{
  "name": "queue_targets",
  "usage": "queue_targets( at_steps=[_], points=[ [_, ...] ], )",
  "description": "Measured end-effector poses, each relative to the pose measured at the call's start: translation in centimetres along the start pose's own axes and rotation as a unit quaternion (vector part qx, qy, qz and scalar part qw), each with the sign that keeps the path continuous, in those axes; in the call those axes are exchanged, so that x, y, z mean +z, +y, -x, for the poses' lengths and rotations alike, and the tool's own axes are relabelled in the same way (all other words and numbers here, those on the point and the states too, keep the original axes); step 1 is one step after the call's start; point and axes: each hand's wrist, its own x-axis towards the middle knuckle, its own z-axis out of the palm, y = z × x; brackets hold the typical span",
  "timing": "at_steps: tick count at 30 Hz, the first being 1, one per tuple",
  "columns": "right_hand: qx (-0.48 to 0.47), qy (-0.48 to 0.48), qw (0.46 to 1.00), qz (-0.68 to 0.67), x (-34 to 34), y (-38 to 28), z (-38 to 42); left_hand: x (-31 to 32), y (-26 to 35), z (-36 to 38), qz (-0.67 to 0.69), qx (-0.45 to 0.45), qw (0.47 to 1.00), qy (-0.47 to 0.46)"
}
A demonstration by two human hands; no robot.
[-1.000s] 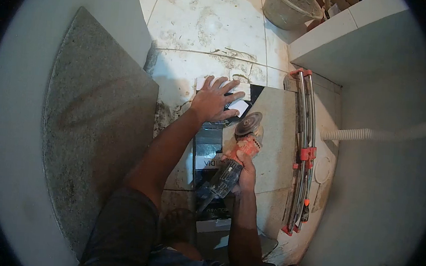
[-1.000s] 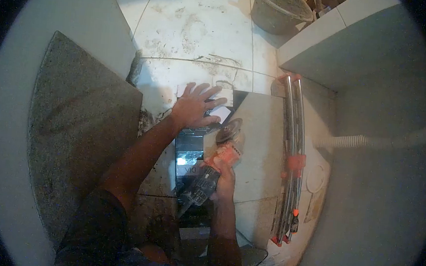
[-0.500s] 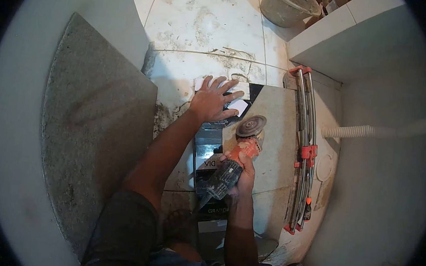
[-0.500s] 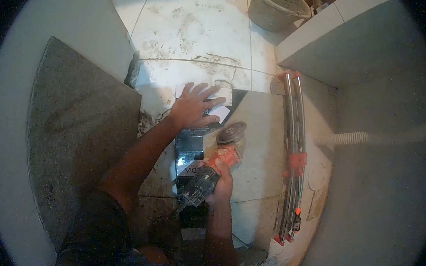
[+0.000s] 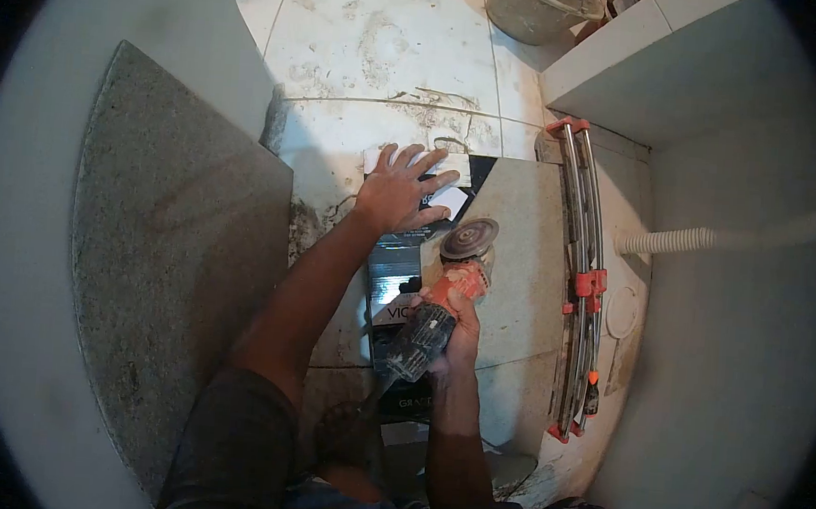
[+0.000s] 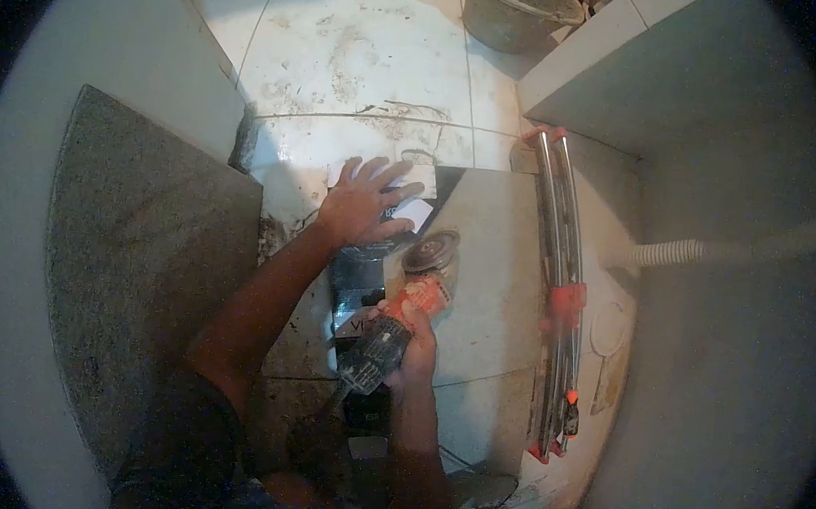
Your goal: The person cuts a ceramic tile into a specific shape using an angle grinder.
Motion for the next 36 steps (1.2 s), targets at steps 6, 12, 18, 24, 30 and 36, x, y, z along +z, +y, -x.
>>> queue_targets(
  at_steps=[6,12,18,24,30,36],
  points=[
    [-0.007,-0.001,1.0,0.007,-0.1,-0.3,-0.6,0.2,-0.1,-0.6,0.01,0.0,1.0,-0.003],
    [0.012,-0.016,1.0,-0.019,0.4,-0.7,-0.8,0.0,0.0,-1.2,0.005,0.002,1.0,-0.007],
    [0.025,-0.025,0.999,-0.021,0.6,1.9,0.8,0.2,-0.1,1.4,0.018,0.011,1.0,0.015],
    [-0.017,0.009,0.999,-0.035,0.7,2.8,0.5,0.2,-0.1,1.3,0.025,0.01,0.999,0.02],
    [0.007,0.006,1.0,-0.028,1.3,2.8,0.7,0.1,-0.1,0.8,0.011,0.008,1.0,0.018],
    [-0.014,0.031,0.997,-0.063,2.3,3.2,1.2,0.1,-0.2,0.7,0.011,0.011,1.0,0.006]
  ],
)
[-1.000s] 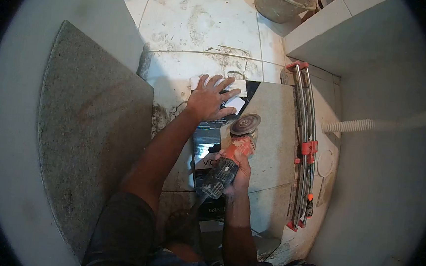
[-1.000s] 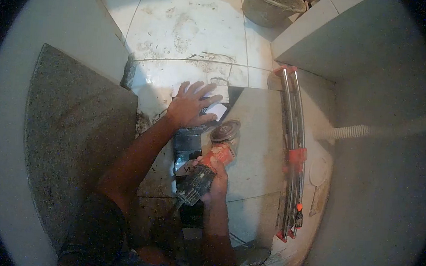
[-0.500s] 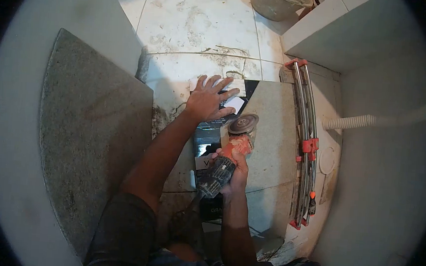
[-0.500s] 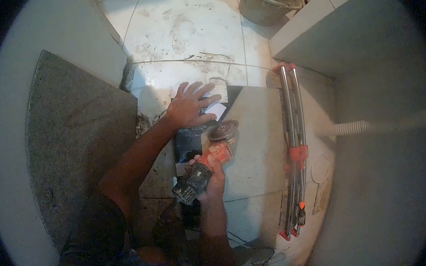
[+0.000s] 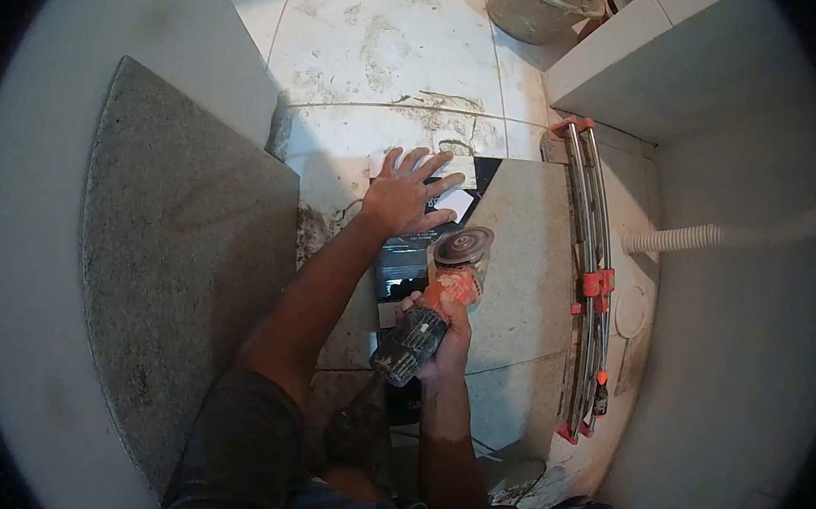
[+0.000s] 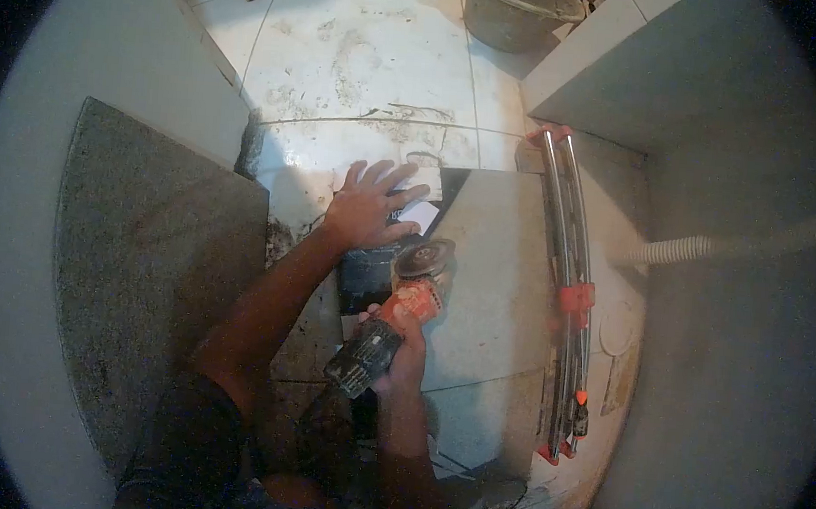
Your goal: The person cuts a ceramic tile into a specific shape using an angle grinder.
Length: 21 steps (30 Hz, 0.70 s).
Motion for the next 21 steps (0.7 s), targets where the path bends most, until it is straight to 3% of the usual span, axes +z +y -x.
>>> queue_targets(
  at_steps=[21],
  points=[
    [0.055,-0.051,0.997,0.021,-0.85,0.65,0.78,-0.28,0.11,0.08,-0.001,-0.003,1.0,-0.001]
  ],
)
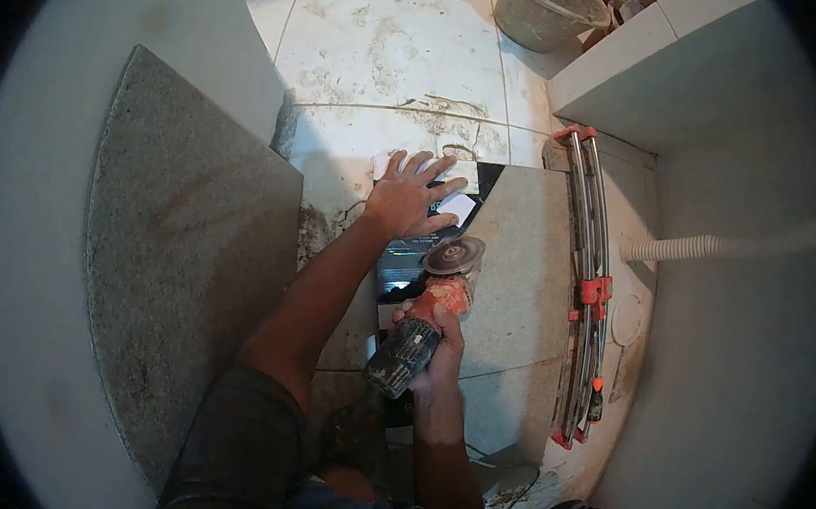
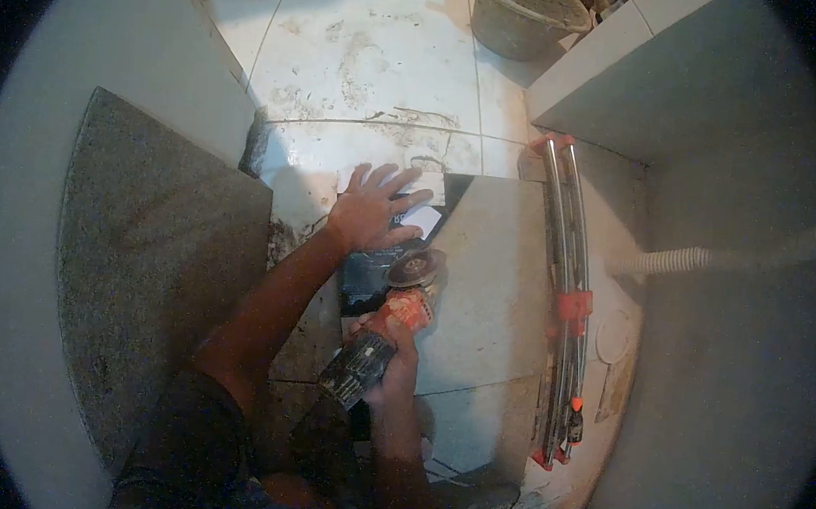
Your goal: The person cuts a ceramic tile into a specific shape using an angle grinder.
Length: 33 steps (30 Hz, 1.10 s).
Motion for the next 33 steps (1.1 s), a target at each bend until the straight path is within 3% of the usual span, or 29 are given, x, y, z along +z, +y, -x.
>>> queue_targets(
  at_steps=[3,5,9,11,19,33],
  points=[
    [0.004,-0.026,1.0,0.0,-0.4,0.1,0.0,0.0,0.0,0.1,-0.001,-0.001,1.0,0.004],
    [-0.022,0.018,1.0,-0.008,-0.5,0.3,0.0,0.0,0.0,0.1,0.005,-0.003,1.0,0.004],
    [-0.031,0.014,0.999,0.026,0.5,-1.4,2.8,0.5,-0.2,0.2,0.01,-0.002,1.0,0.021],
    [0.029,0.005,0.996,0.087,-0.3,-3.7,4.3,0.6,-0.2,0.2,0.012,0.0,1.0,0.024],
    [0.072,0.01,0.949,0.307,-2.4,-11.1,3.7,0.7,-0.4,0.3,0.009,0.008,0.999,0.049],
    [0.109,0.008,0.908,0.405,-2.0,-12.4,2.2,0.8,-0.2,0.4,0.004,0.012,0.999,0.049]
  ],
)
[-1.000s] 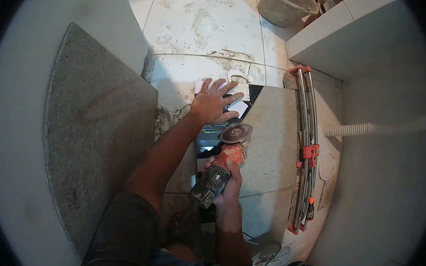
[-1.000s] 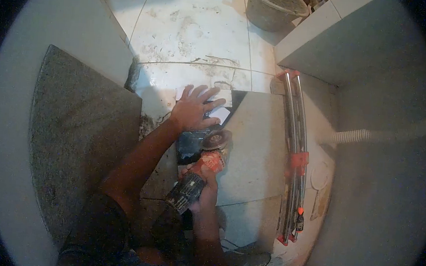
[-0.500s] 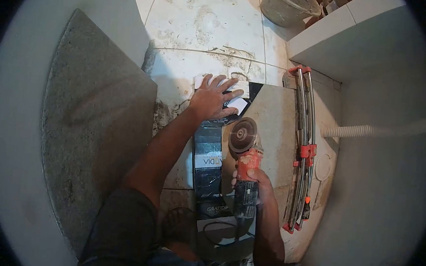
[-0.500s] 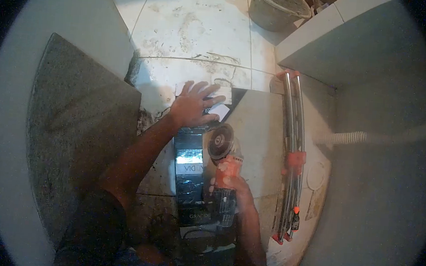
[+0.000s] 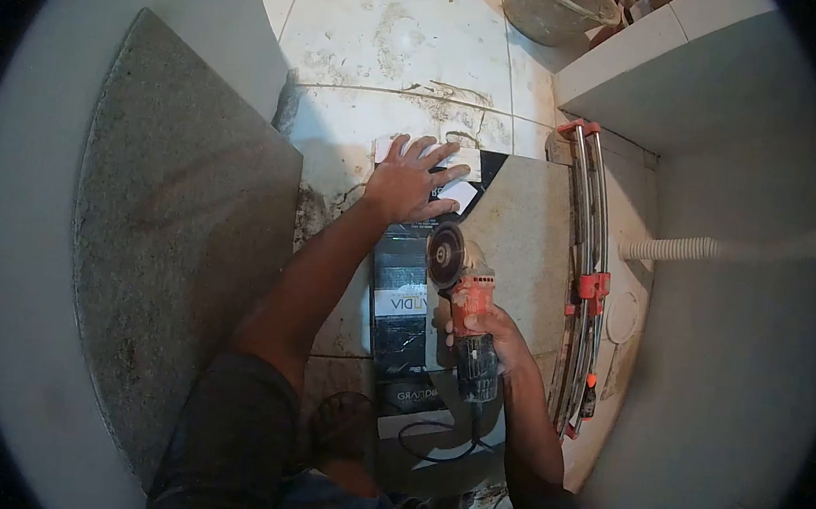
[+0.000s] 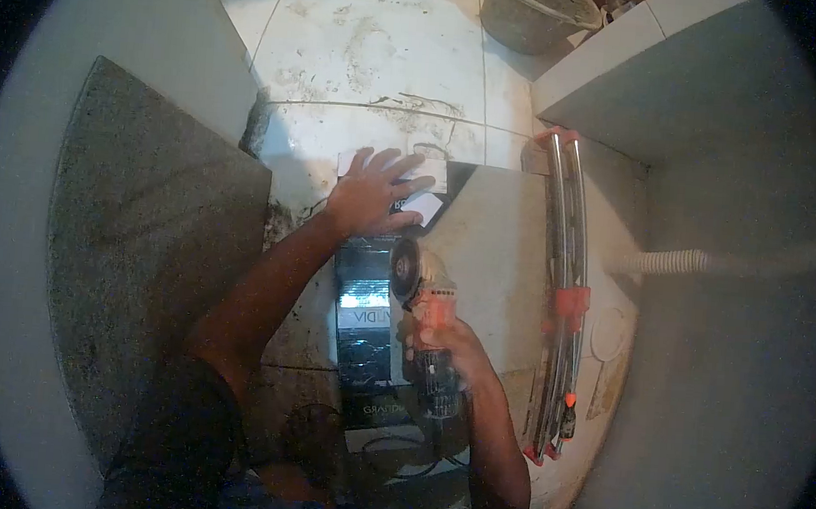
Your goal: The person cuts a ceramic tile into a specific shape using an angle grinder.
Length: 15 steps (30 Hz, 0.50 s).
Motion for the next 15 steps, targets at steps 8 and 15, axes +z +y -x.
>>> queue_targets(
  at_steps=[8,15],
  points=[
    [-0.012,-0.006,0.998,0.056,-0.74,-0.02,-0.75,0.17,-0.14,0.0,0.009,-0.002,1.0,0.002],
    [-0.024,-0.002,0.998,0.061,-0.21,-0.3,-0.75,0.0,-0.23,0.12,0.029,0.017,0.999,0.037]
  ],
)
